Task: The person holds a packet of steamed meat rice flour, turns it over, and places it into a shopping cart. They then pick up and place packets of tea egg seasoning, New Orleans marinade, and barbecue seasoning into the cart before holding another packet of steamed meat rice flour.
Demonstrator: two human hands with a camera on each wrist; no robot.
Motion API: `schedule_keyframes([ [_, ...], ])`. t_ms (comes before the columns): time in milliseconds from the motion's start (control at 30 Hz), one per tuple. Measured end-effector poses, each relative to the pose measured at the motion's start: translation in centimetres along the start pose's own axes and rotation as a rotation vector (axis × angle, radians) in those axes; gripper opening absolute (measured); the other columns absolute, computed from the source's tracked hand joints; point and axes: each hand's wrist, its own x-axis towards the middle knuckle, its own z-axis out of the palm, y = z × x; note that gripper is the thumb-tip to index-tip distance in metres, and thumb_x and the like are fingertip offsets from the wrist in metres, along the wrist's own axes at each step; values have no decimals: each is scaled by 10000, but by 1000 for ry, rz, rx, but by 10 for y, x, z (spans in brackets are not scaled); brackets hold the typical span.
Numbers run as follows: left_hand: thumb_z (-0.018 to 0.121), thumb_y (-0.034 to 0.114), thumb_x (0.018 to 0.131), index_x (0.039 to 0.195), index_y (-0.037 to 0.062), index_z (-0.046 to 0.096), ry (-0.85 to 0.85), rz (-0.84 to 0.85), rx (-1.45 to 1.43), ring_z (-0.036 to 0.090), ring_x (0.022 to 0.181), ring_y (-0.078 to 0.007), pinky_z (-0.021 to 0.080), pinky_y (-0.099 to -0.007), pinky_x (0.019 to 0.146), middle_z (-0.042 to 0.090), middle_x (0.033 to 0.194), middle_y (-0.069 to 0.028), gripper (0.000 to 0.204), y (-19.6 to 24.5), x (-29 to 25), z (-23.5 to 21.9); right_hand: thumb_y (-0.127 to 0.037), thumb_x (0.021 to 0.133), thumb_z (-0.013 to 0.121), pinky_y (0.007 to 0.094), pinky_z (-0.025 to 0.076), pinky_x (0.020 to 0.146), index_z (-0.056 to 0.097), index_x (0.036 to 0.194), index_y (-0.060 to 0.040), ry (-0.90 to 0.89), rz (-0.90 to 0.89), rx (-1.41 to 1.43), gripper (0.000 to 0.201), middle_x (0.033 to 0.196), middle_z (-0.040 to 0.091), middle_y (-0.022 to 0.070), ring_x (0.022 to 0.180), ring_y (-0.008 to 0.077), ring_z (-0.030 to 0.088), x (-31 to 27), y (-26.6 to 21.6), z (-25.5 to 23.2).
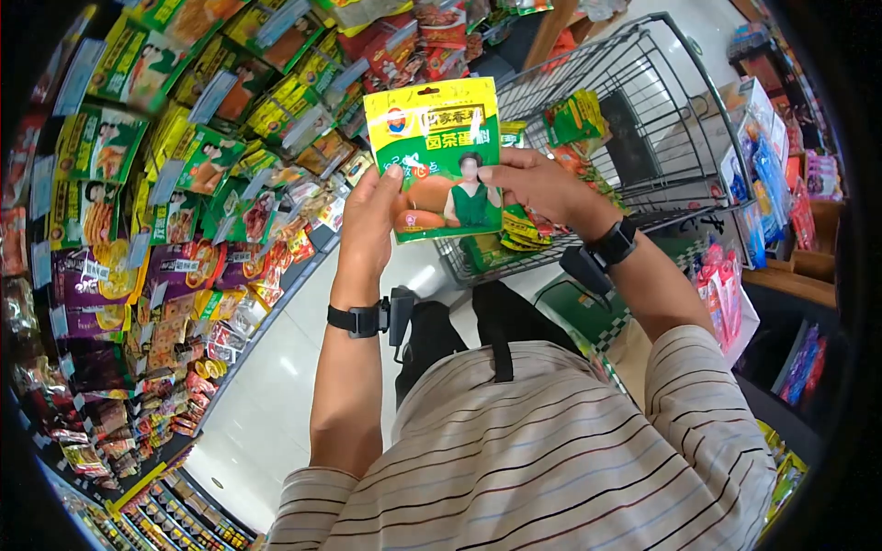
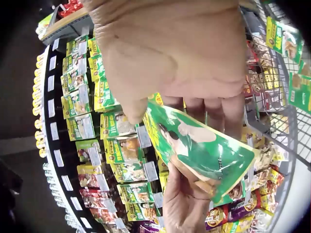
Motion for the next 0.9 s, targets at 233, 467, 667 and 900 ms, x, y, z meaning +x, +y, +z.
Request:
schedule_keyframes([
  [233,568,240,1029,1168,48,624,124,7,-37,561,772,-46,463,-204,696,618,913,21,243,29,-28,-41,-282,982,612,229,479,739,692,1142,-68,29,-76,23,279,951,673,-37,814,43,581,18,-5,59],
  [467,548,285,1032,1240,19,582,27,-17,9,654,944,-133,531,-253,832,671,1062,-64,340,35,-48,-100,-274,981,616,214,430,692,698,1122,-65,23,-65,93,265,905,646,-50,781,38,542,45,2,101],
  [667,535,284,1033,1286,-3,551,-21,-39,4,705,982,-201,595,-342,844,681,1153,-123,383,35,-62,-134,-284,976,624,213,409,675,707,1094,-86,48,-44,97,246,883,633,-63,763,33,518,57,-14,142],
  [900,562,269,1020,1266,28,568,1,10,-43,706,976,-205,602,-330,825,685,1146,-131,344,51,-77,-157,-274,986,613,251,473,785,681,1164,-79,-15,-7,-15,273,990,674,-31,880,56,589,75,-19,170],
])
